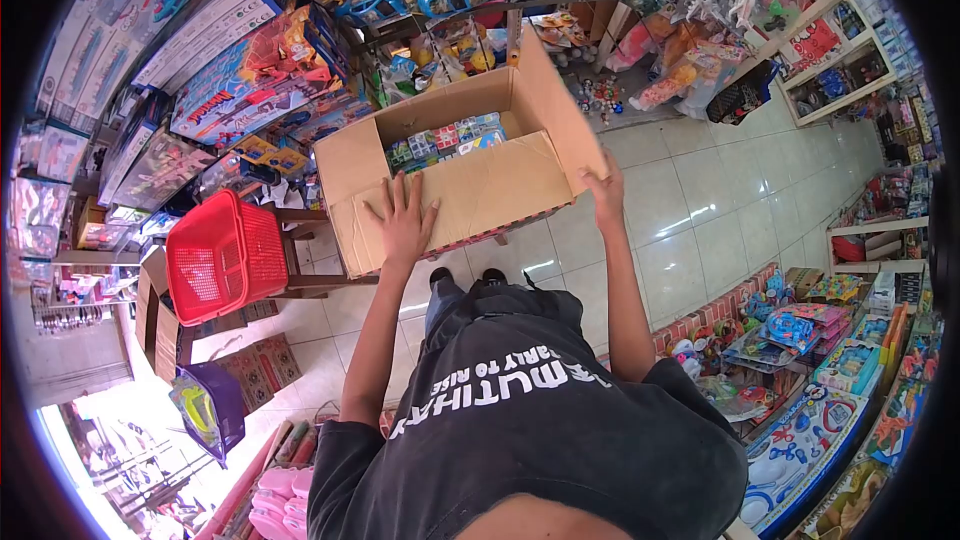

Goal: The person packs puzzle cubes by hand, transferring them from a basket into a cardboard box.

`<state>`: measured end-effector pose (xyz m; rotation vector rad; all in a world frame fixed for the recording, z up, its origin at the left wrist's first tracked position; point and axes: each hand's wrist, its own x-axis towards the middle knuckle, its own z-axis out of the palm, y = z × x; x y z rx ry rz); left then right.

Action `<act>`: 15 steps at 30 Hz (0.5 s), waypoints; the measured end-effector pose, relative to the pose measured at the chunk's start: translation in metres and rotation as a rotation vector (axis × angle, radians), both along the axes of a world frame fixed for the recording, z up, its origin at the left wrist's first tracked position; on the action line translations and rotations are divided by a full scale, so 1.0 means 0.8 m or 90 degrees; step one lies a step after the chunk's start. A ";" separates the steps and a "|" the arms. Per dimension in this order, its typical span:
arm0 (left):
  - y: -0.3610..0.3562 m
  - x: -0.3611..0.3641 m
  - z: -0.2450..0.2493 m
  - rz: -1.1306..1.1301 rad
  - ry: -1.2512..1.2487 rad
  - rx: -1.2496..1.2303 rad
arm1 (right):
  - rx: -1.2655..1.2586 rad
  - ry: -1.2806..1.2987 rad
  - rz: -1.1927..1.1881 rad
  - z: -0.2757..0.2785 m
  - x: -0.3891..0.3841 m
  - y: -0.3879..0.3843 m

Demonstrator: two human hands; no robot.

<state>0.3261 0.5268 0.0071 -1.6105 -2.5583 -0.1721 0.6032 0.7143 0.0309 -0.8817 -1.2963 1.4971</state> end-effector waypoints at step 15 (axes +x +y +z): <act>-0.013 -0.032 0.020 -0.049 -0.117 0.110 | 0.474 -0.569 0.191 -0.001 -0.079 0.005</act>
